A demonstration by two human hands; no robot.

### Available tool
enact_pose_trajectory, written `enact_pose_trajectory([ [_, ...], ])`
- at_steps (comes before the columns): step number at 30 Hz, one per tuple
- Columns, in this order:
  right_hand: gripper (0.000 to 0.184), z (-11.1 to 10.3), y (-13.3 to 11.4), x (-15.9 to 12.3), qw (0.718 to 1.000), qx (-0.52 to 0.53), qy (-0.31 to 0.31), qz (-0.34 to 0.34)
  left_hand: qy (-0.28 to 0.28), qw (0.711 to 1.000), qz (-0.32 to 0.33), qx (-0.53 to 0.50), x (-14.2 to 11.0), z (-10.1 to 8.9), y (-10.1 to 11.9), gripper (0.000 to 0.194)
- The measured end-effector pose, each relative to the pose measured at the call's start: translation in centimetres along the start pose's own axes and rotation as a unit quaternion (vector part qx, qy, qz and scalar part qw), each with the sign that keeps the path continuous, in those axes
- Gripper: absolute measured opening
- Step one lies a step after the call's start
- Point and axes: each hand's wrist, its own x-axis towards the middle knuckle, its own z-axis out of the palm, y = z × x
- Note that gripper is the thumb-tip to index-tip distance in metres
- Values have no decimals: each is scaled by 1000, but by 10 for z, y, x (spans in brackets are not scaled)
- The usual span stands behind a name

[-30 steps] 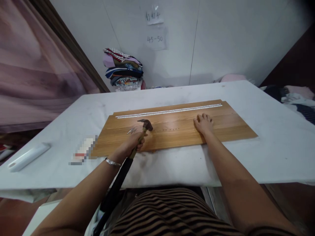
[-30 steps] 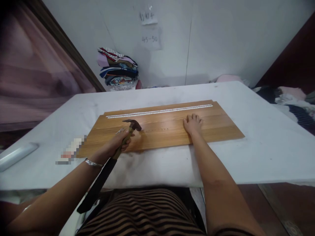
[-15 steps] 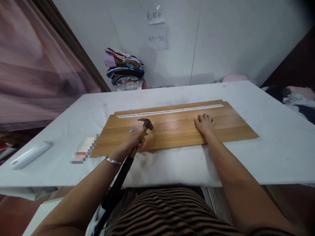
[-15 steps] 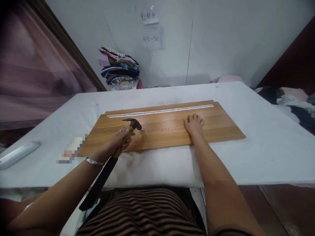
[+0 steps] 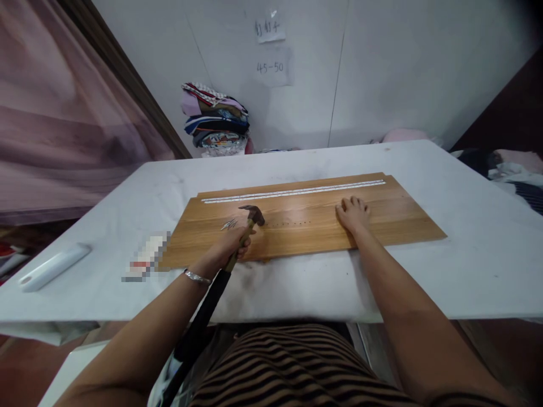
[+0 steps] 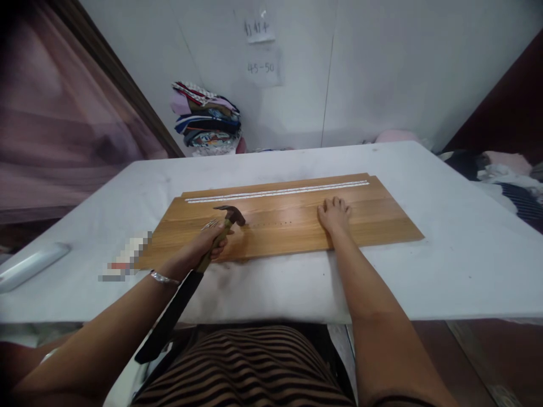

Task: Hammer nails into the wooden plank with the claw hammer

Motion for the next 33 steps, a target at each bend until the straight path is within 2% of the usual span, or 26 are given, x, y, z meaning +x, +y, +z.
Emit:
enact_pose_trajectory([
  [21,54,1,1,1,1000,5,0,-2,7,1000,-5,1,-3,2,4,28],
  [33,54,0,1,0,1000,8,0,-3,7,1000,0,4,-2,1,4,31],
])
